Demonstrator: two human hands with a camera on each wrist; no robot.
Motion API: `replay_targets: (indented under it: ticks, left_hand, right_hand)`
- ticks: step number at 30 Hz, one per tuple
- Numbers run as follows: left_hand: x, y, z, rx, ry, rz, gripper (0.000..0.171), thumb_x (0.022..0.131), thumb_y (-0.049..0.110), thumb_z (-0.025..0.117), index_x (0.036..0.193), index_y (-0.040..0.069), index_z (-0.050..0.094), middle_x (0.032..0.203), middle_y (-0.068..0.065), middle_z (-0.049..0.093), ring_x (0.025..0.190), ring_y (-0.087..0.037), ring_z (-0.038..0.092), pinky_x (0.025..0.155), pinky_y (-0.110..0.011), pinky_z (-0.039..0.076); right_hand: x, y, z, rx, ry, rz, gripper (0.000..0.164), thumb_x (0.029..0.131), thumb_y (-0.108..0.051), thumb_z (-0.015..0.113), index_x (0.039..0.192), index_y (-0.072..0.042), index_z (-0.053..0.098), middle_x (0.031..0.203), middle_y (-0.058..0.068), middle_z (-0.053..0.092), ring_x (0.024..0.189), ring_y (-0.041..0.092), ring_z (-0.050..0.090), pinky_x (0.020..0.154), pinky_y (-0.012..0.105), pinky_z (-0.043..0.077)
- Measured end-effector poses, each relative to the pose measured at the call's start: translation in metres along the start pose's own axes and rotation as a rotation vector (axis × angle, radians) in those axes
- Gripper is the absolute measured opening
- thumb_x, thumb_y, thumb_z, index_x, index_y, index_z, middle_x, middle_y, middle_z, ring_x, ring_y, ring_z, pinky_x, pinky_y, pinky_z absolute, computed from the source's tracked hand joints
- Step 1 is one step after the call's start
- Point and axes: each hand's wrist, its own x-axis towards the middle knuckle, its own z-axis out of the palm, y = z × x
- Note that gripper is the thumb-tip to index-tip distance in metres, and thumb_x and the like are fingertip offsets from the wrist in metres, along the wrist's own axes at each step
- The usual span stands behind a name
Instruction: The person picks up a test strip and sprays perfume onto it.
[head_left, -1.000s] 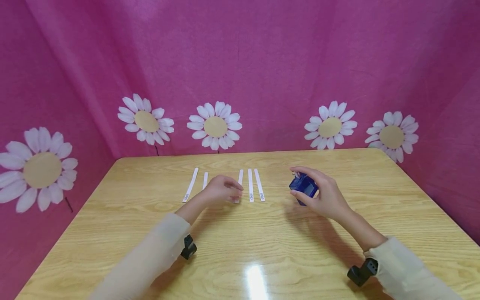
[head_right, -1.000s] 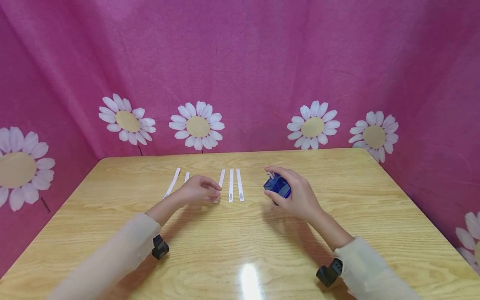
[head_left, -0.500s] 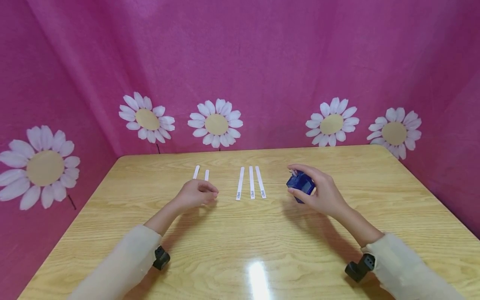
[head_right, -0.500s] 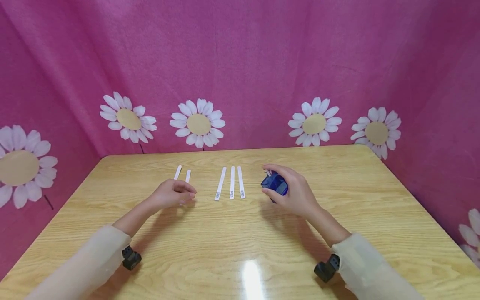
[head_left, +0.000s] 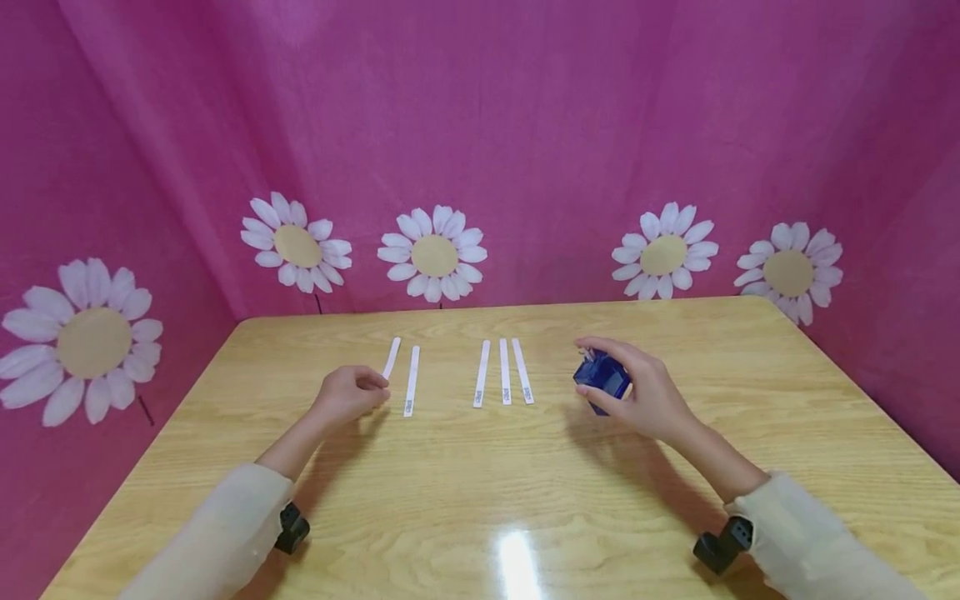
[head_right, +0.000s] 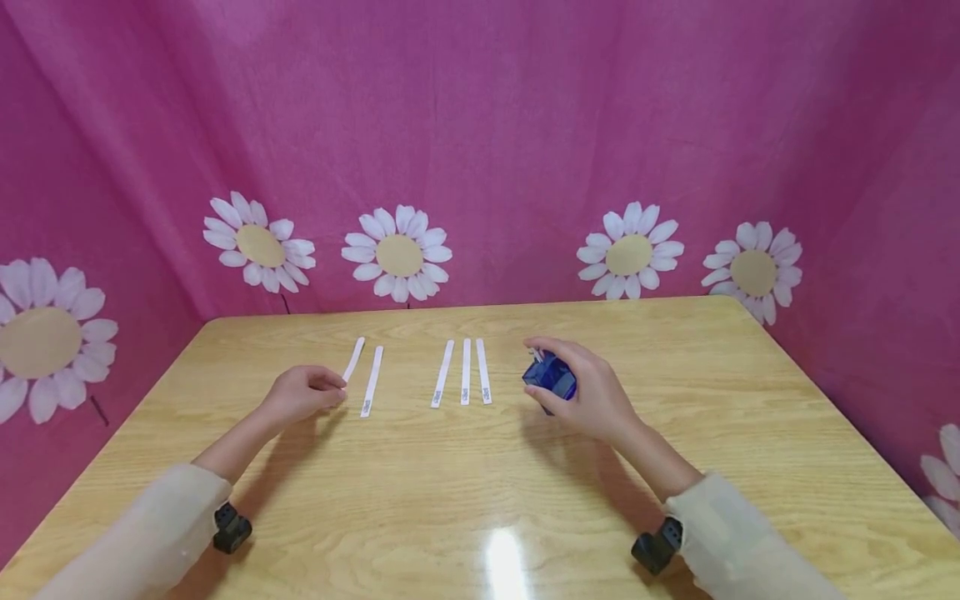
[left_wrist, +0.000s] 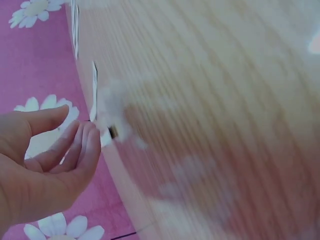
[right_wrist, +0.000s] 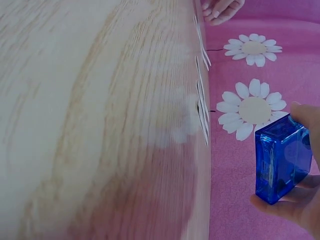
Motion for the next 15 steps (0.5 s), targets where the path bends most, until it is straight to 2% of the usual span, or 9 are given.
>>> replay_targets:
  ticks: [4,10,15]
  left_hand:
    - [0.003,-0.005,-0.002,0.053,0.029,-0.032,0.021,0.085,0.012,0.068,0.098,-0.004,0.067,0.091,-0.017,0.070,0.080,-0.019,0.064,0.066,-0.023,0.048]
    - [0.009,-0.009,-0.001,0.079,0.028,-0.042,0.025,0.082,0.012,0.071,0.100,-0.006,0.067,0.094,-0.019,0.070,0.086,-0.025,0.065,0.072,-0.027,0.049]
    - [0.015,-0.009,0.005,0.094,0.057,-0.030,0.024,0.078,0.006,0.073,0.095,-0.008,0.065,0.087,-0.019,0.068,0.077,-0.021,0.062,0.064,-0.023,0.048]
  right_hand:
    - [0.000,0.000,0.001,0.001,0.003,0.006,0.059,0.076,-0.014,0.080,0.130,-0.015,0.057,0.126,0.010,0.064,0.108,0.027,0.064,0.084,0.046,0.058]
    - [-0.001,0.001,-0.001,0.000,0.000,0.012,0.059,0.077,-0.014,0.080,0.131,-0.015,0.056,0.127,0.011,0.064,0.108,0.028,0.064,0.083,0.047,0.057]
    - [-0.002,0.003,-0.002,-0.003,-0.006,0.013,0.059,0.077,-0.013,0.079,0.132,-0.015,0.056,0.127,0.012,0.063,0.108,0.029,0.064,0.083,0.048,0.057]
